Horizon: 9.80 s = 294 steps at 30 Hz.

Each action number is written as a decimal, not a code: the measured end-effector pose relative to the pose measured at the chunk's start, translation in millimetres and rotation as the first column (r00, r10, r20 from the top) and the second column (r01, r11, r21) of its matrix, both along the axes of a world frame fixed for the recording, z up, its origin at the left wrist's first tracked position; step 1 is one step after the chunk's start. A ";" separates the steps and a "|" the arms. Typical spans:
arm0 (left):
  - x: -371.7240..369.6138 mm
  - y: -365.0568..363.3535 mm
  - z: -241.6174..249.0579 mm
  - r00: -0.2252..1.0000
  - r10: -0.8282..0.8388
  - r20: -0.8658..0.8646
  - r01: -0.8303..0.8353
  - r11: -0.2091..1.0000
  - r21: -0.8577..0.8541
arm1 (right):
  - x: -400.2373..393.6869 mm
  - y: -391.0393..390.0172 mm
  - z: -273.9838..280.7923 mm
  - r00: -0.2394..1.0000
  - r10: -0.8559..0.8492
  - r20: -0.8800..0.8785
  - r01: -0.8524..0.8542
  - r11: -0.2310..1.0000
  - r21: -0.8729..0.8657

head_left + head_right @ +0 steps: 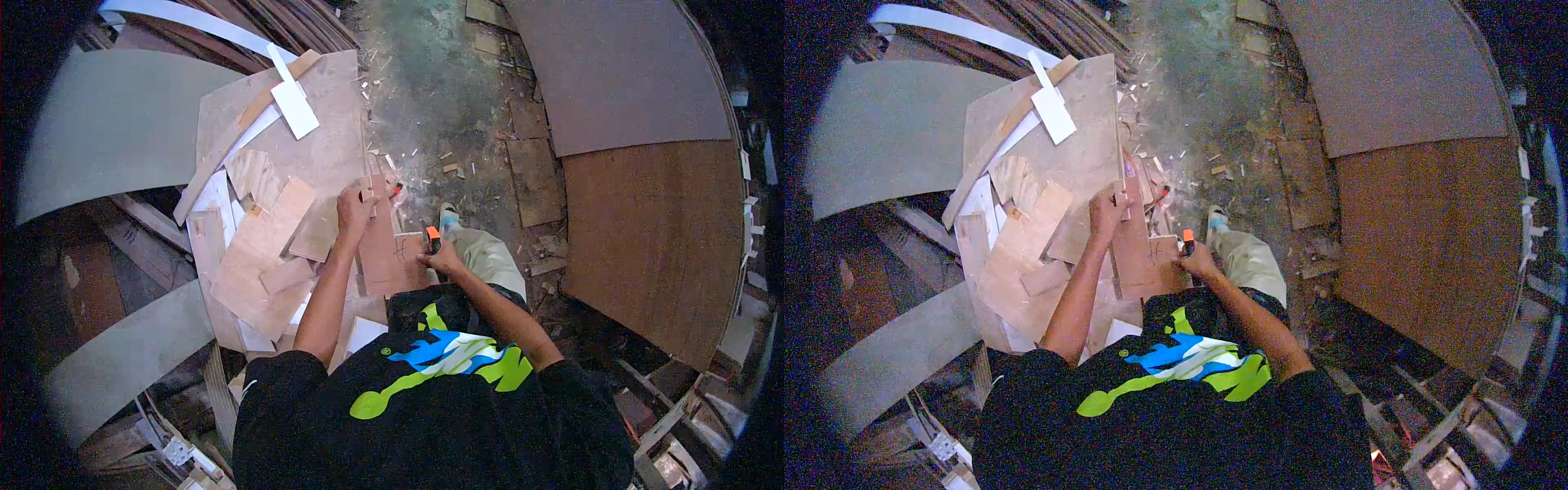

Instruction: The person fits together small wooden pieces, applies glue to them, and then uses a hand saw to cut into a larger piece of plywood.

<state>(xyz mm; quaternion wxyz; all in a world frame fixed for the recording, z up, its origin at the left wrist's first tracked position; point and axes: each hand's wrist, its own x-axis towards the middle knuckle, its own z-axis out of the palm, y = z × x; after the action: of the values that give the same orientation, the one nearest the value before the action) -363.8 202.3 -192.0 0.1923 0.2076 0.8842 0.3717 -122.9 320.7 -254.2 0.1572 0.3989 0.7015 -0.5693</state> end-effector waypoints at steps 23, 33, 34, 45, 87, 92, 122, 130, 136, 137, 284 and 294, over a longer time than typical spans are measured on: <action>-20.3 -7.1 -16.1 0.970 -0.078 -0.232 0.095 0.994 0.063 | 0.8 -14.1 -27.7 0.998 -0.009 -0.061 0.011 0.999 0.033; -42.7 -8.7 9.1 0.944 -0.330 -0.007 0.329 0.943 -0.048 | -8.1 -23.2 -17.6 0.996 0.080 0.025 -0.082 0.991 0.106; -48.0 -10.9 2.4 0.930 -0.366 -0.010 0.365 0.928 -0.072 | -9.3 -22.8 -14.3 0.997 0.077 0.017 -0.078 0.992 0.096; -48.1 -16.8 -2.4 0.955 -0.275 0.113 0.280 0.959 -0.037 | -11.2 -18.2 1.5 0.999 0.050 -0.018 -0.049 0.998 0.044; 62.8 -42.6 1.3 0.934 -0.195 0.299 0.154 0.976 0.156 | -70.8 -24.8 -11.2 0.938 -0.115 -0.327 0.031 0.968 -0.250; 81.1 -38.5 9.1 0.988 -0.144 0.062 0.147 0.988 -0.042 | -59.6 -19.1 -16.8 0.972 0.031 -0.235 -0.070 0.984 -0.161; 83.2 -47.9 -0.3 0.993 0.102 -0.066 -0.090 0.982 0.169 | -57.4 -22.3 9.4 0.957 -0.193 -0.216 0.102 0.923 -0.372; 120.1 -74.3 1.5 0.573 0.354 0.739 -0.723 0.643 0.252 | -59.4 -28.4 81.1 0.920 -0.180 -0.349 0.071 0.951 -0.303; 134.9 -63.7 54.6 0.953 0.280 0.118 -0.300 0.932 0.202 | -62.7 -40.5 87.2 0.910 -0.094 -0.403 -0.002 0.973 -0.232; 135.2 -58.3 69.7 0.968 0.252 -0.011 -0.249 0.960 0.128 | -61.1 -37.7 98.6 0.899 -0.030 -0.437 -0.080 0.970 -0.230; 35.0 -23.4 -12.8 0.904 -0.348 -0.248 0.320 0.936 -0.145 | -19.3 -41.4 29.7 0.957 -0.076 -0.281 -0.026 0.939 -0.343; 35.7 -23.1 -12.8 0.883 -0.384 -0.270 0.356 0.923 -0.149 | -15.4 -41.4 8.9 0.952 -0.026 -0.305 -0.086 0.933 -0.349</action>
<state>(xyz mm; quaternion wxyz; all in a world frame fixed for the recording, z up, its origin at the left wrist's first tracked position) -328.1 179.2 -204.8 0.1358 0.4159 0.8635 0.2507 -138.4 279.3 -245.3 0.1261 0.2601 0.6081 -0.7394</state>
